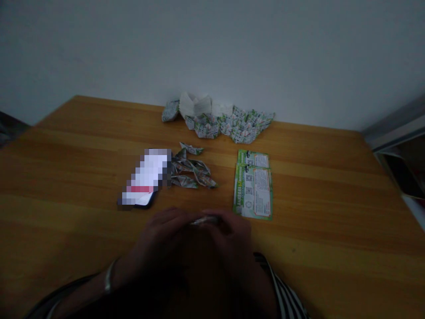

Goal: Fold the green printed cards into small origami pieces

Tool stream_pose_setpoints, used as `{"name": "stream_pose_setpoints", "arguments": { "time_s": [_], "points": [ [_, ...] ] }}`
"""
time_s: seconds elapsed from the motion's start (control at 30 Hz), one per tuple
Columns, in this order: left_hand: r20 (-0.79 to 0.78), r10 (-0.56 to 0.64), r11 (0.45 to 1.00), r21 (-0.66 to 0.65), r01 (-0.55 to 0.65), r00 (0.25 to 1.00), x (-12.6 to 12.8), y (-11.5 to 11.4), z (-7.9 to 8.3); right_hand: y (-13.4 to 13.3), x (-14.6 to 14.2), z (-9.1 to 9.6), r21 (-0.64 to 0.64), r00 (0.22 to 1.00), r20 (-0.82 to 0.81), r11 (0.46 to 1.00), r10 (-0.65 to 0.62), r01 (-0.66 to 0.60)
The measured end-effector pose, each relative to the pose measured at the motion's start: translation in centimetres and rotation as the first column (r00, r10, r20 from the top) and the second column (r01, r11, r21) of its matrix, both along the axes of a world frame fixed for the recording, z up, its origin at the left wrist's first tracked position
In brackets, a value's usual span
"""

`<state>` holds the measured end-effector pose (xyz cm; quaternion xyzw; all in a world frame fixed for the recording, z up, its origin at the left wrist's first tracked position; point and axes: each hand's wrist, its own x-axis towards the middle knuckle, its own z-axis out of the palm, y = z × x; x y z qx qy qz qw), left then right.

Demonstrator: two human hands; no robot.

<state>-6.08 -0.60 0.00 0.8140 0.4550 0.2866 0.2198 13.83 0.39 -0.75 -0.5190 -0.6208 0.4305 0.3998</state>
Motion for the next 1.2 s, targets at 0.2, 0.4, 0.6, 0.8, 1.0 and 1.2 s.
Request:
{"name": "stream_pose_setpoints", "arguments": {
  "time_s": [0.2,0.4,0.6,0.8,1.0,1.2],
  "points": [
    [0.167,0.100,0.941,-0.335,-0.039,0.981,0.3,0.2,-0.5,0.9,0.2,0.1,0.166,0.993,0.108,0.984,0.053,-0.071],
    [0.302,0.188,0.826,-0.564,0.016,0.934,0.8,0.7,0.2,1.3,0.4,-0.4,-0.090,0.983,-0.159,0.990,0.089,-0.105],
    [0.379,0.223,0.765,-0.639,0.079,0.898,1.3,0.4,0.8,1.0,0.1,0.0,-0.197,0.992,-0.128,0.979,0.022,-0.048],
    [0.353,0.308,0.695,-0.718,0.045,0.884,1.6,0.5,1.1,0.4,-0.5,0.2,-0.201,0.994,-0.110,0.979,0.023,-0.045],
    [0.365,0.329,0.673,-0.737,0.054,0.871,1.7,0.7,1.2,0.2,-0.5,0.1,-0.128,0.998,-0.048,0.991,0.032,-0.038],
    [0.412,0.337,0.653,-0.750,0.105,0.847,1.6,0.7,1.2,0.0,-0.6,0.2,-0.075,0.998,-0.062,0.997,0.016,-0.021]
  ]
}}
